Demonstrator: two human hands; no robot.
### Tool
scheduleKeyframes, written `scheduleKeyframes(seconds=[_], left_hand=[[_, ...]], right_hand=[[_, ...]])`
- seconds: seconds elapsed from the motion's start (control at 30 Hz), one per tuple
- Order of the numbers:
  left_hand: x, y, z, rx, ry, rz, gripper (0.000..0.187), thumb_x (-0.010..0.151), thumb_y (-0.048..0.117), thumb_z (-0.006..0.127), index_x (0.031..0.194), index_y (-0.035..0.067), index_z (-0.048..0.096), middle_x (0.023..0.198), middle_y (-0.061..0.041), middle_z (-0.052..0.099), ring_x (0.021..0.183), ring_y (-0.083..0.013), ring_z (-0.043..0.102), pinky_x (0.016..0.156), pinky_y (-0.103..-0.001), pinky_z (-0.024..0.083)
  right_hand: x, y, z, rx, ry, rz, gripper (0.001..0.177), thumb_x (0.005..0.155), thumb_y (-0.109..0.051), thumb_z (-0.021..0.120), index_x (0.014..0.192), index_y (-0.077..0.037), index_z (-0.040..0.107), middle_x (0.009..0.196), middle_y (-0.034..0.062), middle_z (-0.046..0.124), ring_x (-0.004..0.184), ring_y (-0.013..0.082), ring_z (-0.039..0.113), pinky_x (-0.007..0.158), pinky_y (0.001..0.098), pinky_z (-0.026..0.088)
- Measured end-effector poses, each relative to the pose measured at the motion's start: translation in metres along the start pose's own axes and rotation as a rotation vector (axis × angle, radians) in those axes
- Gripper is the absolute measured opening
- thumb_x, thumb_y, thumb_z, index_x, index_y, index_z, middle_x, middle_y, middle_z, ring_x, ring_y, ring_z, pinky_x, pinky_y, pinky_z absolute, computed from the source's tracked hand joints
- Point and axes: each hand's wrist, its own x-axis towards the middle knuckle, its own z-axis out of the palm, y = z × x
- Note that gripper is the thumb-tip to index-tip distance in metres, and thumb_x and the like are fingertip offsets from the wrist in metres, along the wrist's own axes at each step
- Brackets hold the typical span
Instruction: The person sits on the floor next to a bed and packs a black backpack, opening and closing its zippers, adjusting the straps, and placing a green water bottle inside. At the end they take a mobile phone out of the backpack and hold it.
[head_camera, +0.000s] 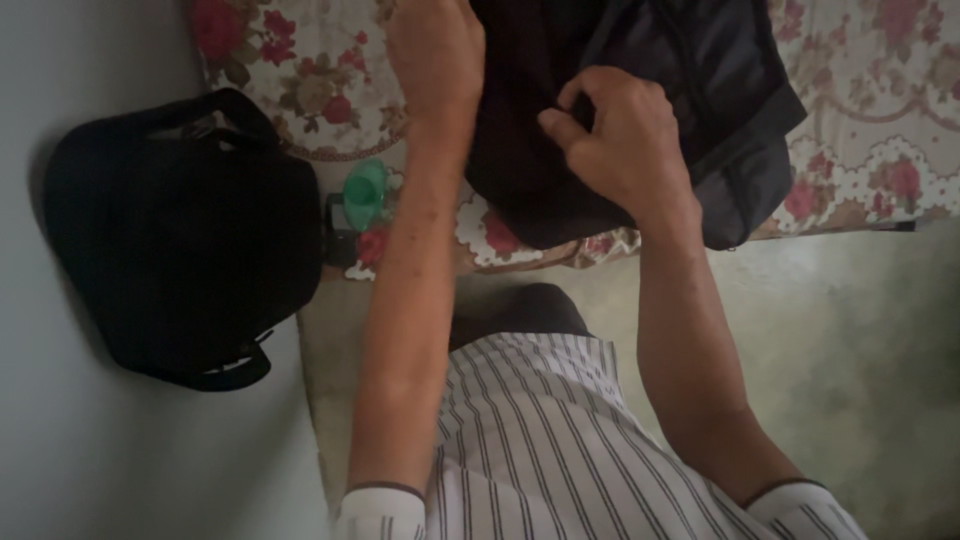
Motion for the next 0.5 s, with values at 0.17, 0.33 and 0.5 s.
scheduleKeyframes(seconds=[0.17, 0.33, 0.5], left_hand=[[0.009, 0.002, -0.010, -0.057, -0.227, -0.111, 0.023, 0.103, 0.009, 0.060, 0.081, 0.002, 0.062, 0.066, -0.015, 0.059, 0.059, -0.0316, 0.062, 0.061, -0.043, 0.050], [0.001, 0.020, -0.032, -0.316, -0.054, -0.079, 0.013, 0.108, 0.013, 0.058, 0.108, 0.003, 0.067, 0.090, -0.015, 0.070, 0.083, -0.0352, 0.067, 0.075, -0.044, 0.052], [-0.016, 0.035, -0.055, -0.395, -0.104, -0.219, 0.033, 0.111, 0.028, 0.058, 0.130, 0.002, 0.064, 0.123, -0.019, 0.072, 0.116, -0.0367, 0.069, 0.098, -0.042, 0.055]], right_hand=[[-0.001, 0.003, 0.002, 0.006, 0.031, -0.018, 0.021, 0.089, -0.018, 0.085, 0.096, -0.001, 0.075, 0.071, 0.0132, 0.068, 0.057, 0.0239, 0.065, 0.057, 0.0393, 0.049], [-0.004, 0.001, 0.010, -0.045, 0.154, -0.086, 0.022, 0.089, -0.020, 0.087, 0.094, -0.003, 0.073, 0.075, 0.0138, 0.070, 0.065, 0.0296, 0.069, 0.061, 0.0415, 0.052], [-0.012, -0.007, 0.012, 0.013, 0.251, -0.182, 0.019, 0.091, -0.018, 0.084, 0.094, -0.005, 0.071, 0.090, 0.0121, 0.070, 0.077, 0.0318, 0.070, 0.066, 0.0421, 0.054]])
